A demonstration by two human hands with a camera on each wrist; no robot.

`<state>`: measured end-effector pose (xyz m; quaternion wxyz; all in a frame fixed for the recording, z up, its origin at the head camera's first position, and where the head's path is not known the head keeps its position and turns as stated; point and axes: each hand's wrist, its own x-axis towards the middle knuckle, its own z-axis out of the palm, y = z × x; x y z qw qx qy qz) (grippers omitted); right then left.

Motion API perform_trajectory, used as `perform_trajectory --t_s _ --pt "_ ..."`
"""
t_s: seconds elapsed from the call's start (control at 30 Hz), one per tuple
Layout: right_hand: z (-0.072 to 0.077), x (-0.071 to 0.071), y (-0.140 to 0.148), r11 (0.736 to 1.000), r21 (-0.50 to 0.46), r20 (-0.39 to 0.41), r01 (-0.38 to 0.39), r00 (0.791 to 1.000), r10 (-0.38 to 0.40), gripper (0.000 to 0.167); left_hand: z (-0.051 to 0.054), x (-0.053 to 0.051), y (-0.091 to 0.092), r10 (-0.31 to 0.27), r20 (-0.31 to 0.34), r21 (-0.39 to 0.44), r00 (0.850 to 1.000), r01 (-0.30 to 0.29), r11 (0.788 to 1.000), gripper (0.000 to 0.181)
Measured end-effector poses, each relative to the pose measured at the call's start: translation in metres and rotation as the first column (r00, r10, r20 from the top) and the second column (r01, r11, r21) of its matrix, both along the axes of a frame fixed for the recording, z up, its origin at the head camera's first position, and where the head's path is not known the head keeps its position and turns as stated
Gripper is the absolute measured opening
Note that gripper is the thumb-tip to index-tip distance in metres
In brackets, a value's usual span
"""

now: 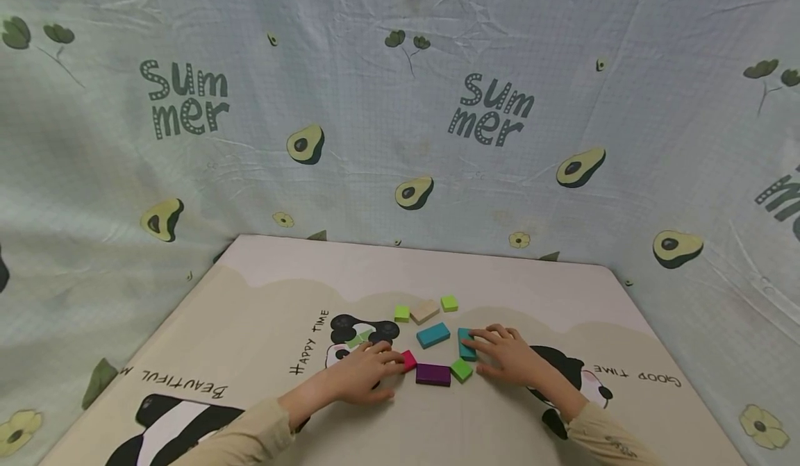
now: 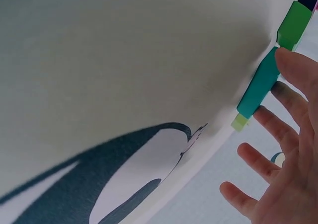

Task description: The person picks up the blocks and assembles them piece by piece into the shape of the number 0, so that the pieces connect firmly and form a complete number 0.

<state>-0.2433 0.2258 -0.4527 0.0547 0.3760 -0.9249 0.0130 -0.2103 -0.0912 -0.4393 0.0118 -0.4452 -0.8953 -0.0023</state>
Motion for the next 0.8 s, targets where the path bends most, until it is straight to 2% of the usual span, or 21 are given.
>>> perform_trajectory --t_s 0.23,0.53,0.8 --pt "-0.0016 -0.0005 0.0002 1.0 0.015 0.002 0.011 1.0 -0.011 0.047 0.0002 0.0015 -0.0006 0.005 -0.024 -0.015 1.0 -0.005 1.0 0.04" --pt "-0.0051 -0.0005 0.0009 1.0 0.008 0.011 0.021 1.0 -0.022 0.049 0.0031 -0.0005 -0.0012 -0.018 0.006 0.031 1.0 0.018 0.999 0.035" --pt "-0.0085 -0.002 0.0017 1.0 -0.007 -0.005 0.011 1.0 -0.011 0.05 0.0028 -0.0042 -0.0011 -0.044 -0.005 0.064 0.999 0.044 0.997 0.031"
